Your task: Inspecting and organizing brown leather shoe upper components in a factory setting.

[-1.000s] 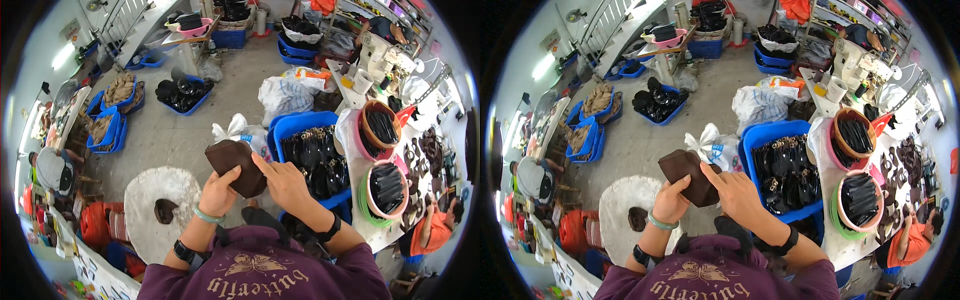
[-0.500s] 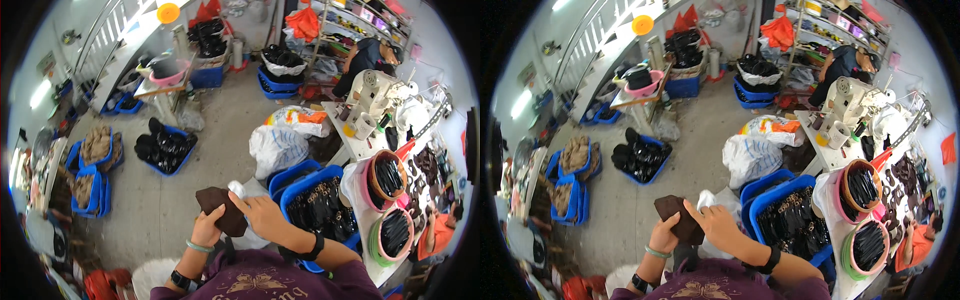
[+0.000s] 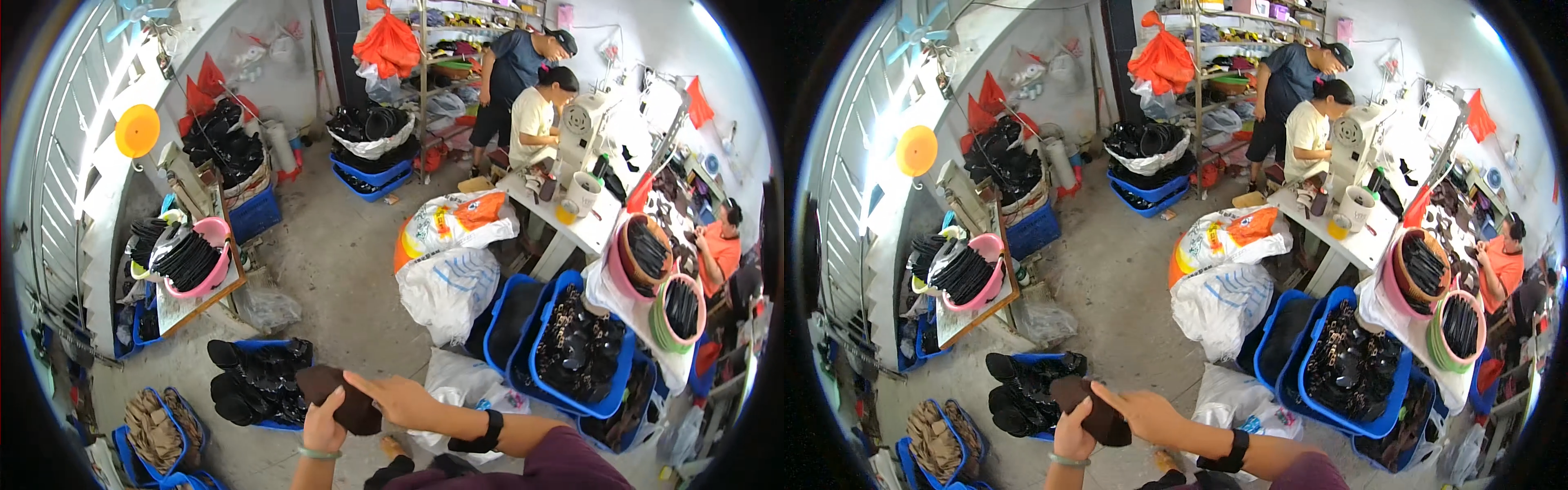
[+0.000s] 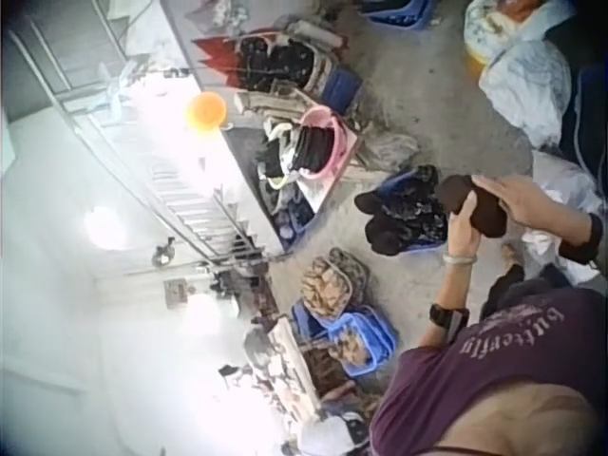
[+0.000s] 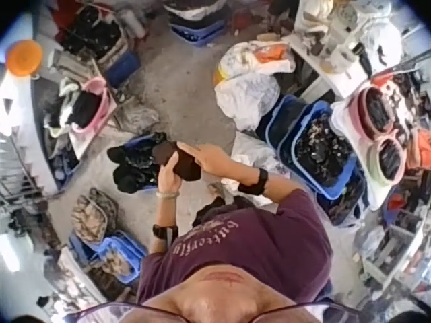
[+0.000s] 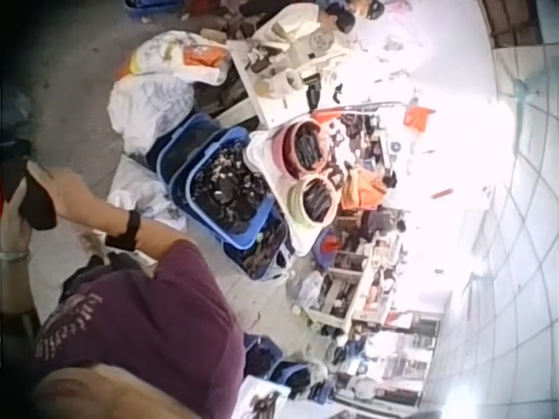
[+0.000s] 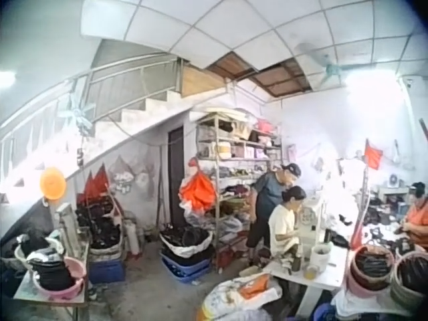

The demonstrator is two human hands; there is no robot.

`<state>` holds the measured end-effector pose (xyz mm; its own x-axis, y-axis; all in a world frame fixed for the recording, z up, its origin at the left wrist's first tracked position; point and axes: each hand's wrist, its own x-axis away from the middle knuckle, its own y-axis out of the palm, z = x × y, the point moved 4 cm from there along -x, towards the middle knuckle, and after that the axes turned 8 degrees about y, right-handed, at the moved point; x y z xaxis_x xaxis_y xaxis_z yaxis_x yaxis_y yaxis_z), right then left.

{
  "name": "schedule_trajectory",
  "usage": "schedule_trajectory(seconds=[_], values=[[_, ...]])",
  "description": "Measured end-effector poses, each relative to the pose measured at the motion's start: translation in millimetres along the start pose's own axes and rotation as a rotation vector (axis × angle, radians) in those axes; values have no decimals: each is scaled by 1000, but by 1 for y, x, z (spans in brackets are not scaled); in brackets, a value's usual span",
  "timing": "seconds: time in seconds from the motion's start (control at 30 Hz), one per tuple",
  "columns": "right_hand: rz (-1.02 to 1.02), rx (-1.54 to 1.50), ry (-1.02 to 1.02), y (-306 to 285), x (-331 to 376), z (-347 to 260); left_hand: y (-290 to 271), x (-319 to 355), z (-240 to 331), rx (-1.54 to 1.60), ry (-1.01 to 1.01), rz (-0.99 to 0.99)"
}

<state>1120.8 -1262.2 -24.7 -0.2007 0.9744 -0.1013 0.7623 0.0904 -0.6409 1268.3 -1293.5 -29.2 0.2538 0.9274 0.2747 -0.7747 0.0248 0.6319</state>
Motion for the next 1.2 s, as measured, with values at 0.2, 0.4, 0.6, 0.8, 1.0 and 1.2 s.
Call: schedule_trajectory(seconds=[0.2, 0.4, 0.6, 0.8, 1.0, 1.2], values=[[405, -111, 120, -34, -66, 33, 9, -108, 41, -88, -107, -176], [137, -1061, 470, -62, -163, 63, 49, -201, 73, -166, -215, -357], [3, -1357, 530, -91, -295, 114, 70, -334, 104, -226, -268, -411], [85, -1398, 563, -150, -405, 142, 111, -459, 132, -184, -290, -495], [282, -1455, 508, -202, -494, 195, 156, -594, 130, -125, -373, -600], [624, -1483, 475, -255, -573, 257, 223, -730, 125, -346, -406, -741]])
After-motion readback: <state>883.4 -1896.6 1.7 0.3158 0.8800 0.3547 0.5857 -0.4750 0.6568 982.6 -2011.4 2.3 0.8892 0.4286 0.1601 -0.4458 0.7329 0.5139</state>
